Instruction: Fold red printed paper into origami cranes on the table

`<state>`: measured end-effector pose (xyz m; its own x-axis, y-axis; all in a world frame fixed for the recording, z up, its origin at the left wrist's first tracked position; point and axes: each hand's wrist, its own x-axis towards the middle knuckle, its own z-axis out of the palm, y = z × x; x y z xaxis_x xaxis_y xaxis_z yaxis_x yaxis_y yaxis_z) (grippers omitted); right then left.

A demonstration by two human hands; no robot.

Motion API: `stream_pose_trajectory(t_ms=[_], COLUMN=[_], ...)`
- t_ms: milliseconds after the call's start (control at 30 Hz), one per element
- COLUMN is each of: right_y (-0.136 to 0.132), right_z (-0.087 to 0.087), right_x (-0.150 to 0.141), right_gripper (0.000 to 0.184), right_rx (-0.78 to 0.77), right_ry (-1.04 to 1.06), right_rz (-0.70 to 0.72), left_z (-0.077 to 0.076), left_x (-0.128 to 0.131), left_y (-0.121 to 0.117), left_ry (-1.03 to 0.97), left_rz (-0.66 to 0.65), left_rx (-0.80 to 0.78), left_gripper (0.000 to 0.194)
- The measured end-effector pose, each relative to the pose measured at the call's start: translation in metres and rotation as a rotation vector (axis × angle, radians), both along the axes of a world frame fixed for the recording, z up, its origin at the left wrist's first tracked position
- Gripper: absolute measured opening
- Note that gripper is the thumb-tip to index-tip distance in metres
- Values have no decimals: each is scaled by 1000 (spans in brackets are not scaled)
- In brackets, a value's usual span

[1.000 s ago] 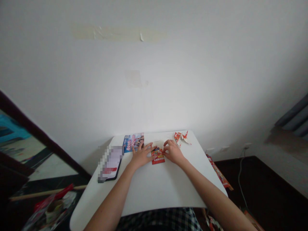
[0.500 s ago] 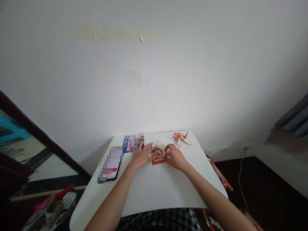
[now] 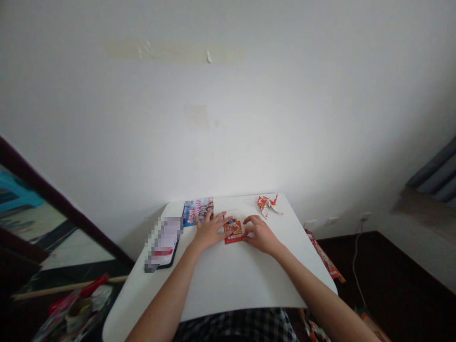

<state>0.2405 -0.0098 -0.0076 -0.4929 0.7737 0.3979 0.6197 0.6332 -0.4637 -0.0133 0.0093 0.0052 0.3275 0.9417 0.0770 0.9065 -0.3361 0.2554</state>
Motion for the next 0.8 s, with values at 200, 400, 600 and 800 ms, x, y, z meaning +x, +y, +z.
stream_pose_trajectory(t_ms=[200, 400, 600, 800], right_y=[11, 22, 28, 30], right_z=[3, 5, 1, -3], right_x=[-1, -8, -21, -33], right_gripper=[41, 47, 33, 30], right_rx=[-32, -97, 12, 100], right_ry=[-25, -124, -166, -172], right_rz=[40, 21, -56, -127], left_z=[0, -2, -3, -3], left_x=[1, 3, 4, 4], left_y=[1, 4, 6, 4], left_ry=[-24, -60, -117, -101], left_rz=[-15, 64, 148, 139], left_rx=[58, 181, 258, 192], left_gripper=[59, 61, 35, 31])
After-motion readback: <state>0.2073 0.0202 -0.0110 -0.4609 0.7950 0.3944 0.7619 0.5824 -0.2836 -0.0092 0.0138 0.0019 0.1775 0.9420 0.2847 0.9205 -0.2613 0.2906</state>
